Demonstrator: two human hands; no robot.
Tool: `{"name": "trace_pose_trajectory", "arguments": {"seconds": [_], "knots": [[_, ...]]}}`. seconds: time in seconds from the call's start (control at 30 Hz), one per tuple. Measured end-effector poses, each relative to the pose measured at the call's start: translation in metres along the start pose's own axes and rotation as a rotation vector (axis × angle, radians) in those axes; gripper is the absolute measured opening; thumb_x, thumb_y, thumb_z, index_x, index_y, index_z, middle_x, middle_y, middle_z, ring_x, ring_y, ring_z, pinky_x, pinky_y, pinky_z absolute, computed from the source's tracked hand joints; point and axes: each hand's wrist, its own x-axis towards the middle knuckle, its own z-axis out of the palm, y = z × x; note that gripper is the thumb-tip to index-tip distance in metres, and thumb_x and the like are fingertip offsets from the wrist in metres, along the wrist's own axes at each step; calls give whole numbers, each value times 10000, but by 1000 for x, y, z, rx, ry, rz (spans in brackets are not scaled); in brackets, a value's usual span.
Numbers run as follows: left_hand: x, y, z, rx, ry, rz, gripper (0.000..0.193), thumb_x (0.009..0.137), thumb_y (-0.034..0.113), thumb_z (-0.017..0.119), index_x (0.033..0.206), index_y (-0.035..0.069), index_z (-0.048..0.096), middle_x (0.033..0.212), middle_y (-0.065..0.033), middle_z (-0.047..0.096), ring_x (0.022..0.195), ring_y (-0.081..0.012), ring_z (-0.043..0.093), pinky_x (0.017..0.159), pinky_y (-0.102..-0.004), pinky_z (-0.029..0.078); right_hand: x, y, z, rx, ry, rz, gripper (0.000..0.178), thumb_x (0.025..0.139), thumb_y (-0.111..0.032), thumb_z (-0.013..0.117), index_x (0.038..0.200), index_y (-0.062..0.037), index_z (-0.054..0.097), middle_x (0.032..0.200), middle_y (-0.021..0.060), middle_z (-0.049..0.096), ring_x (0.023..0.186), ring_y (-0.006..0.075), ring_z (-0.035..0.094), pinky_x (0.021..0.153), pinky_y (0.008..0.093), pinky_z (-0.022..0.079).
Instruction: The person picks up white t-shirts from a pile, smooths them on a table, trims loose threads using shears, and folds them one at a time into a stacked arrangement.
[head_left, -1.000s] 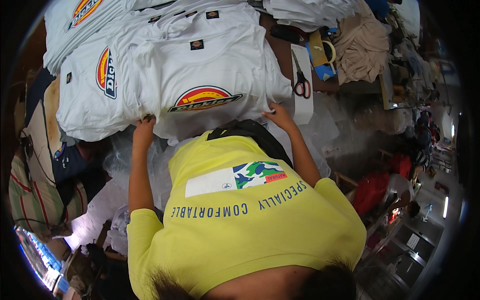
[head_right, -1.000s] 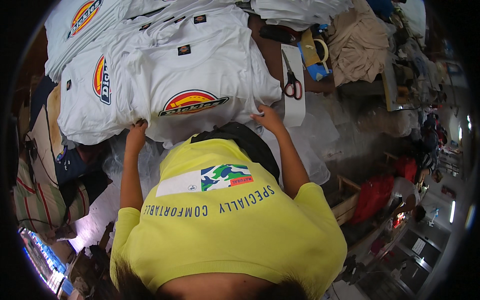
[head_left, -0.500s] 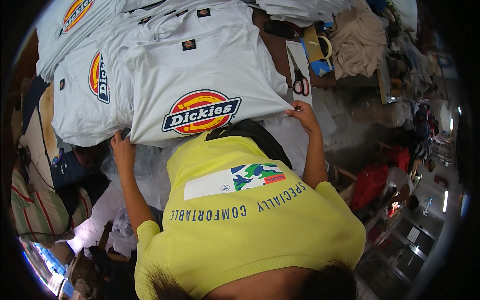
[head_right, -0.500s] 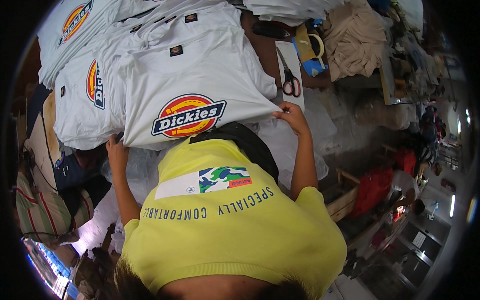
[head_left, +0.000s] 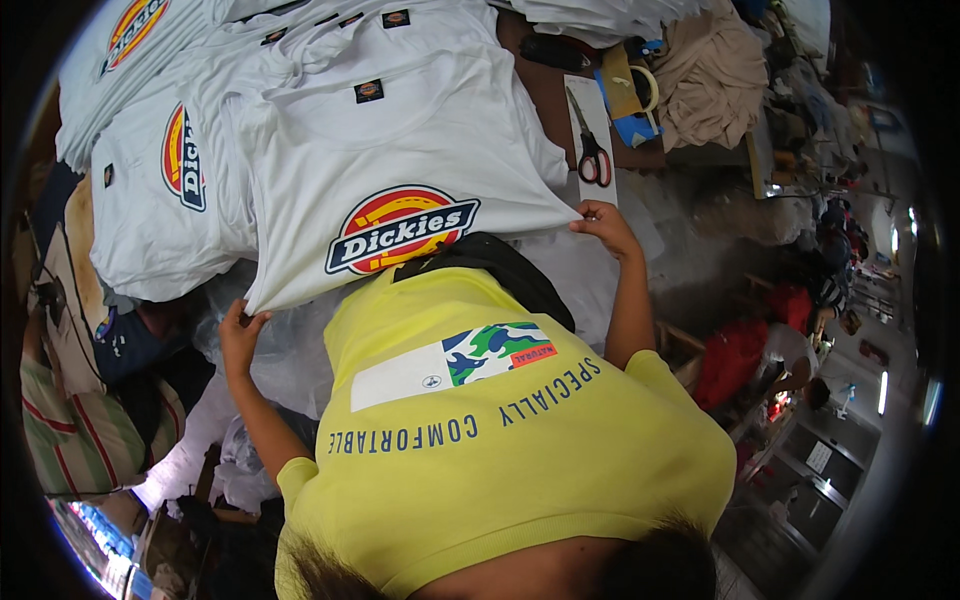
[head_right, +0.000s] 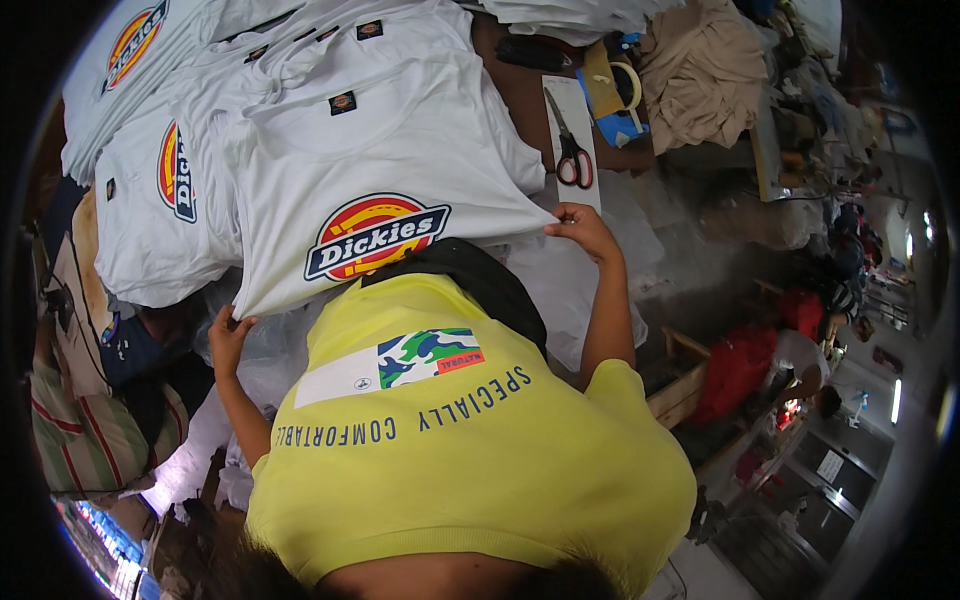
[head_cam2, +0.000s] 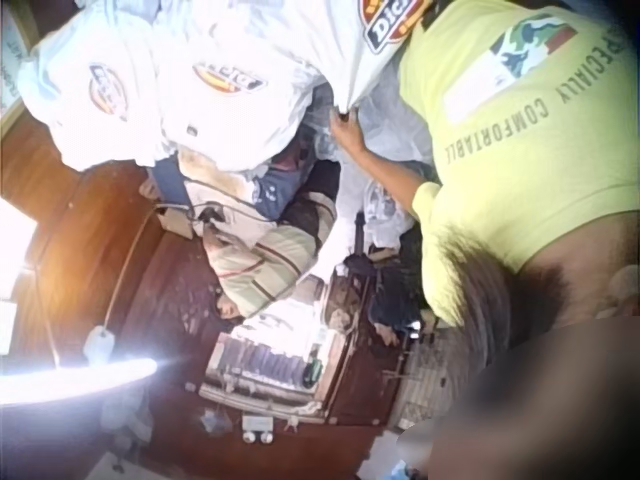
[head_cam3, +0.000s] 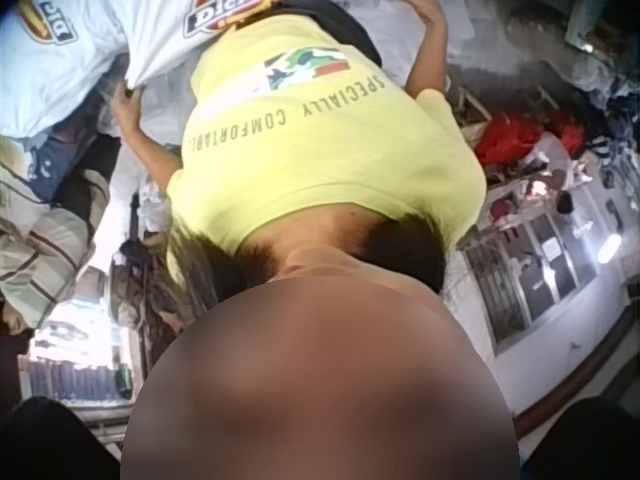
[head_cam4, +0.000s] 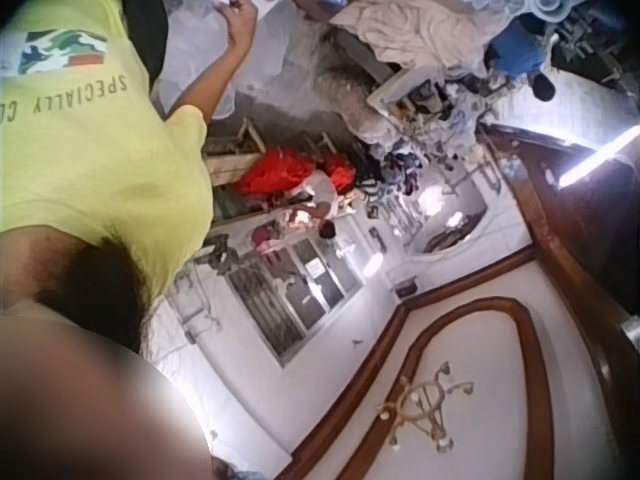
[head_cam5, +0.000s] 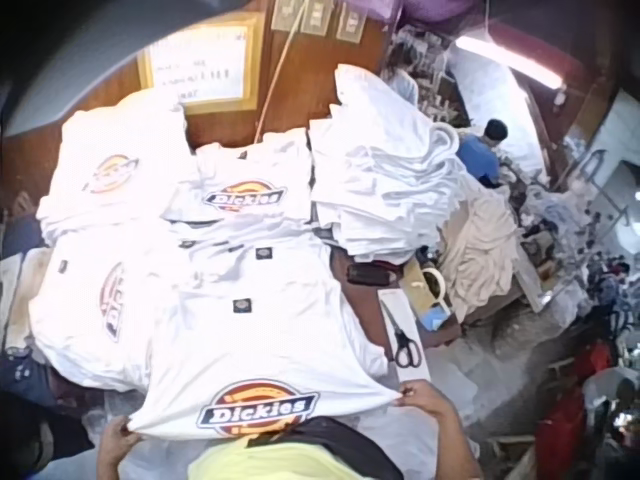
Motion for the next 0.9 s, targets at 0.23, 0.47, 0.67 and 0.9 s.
{"name": "trace_pose_trajectory", "arguments": {"seconds": [0.23,0.47,0.67,0.9], "knots": [[11,-25,8,-44,44,-100,310,741,251,726,707,5,541,592,48,444,570,-45,362,506,-207,305,-3,9,5,75,5,31,190,683,-105,739,796,-41,601,729,-21,562,683,63,487,650,203,392],[28,-44,52,55,191,-10,250,751,175,700,884,-6,590,780,-79,565,666,-151,532,596,-285,424,9,21,30,-152,140,66,212,728,-108,697,880,-3,595,776,49,620,718,138,593,658,259,456],[46,45,39,188,533,346,193,775,-18,575,962,26,585,950,-137,581,874,-296,566,772,-349,453,14,-57,60,-577,378,-137,210,798,-132,612,976,-23,588,918,139,641,812,268,635,679,317,487],[120,121,90,497,293,724,423,857,228,521,1235,49,452,1290,-124,445,1230,-289,379,1001,-435,297,103,-94,141,-1144,219,-763,605,872,-472,444,1321,-73,376,1402,107,330,1306,260,288,1054,415,236]]}}
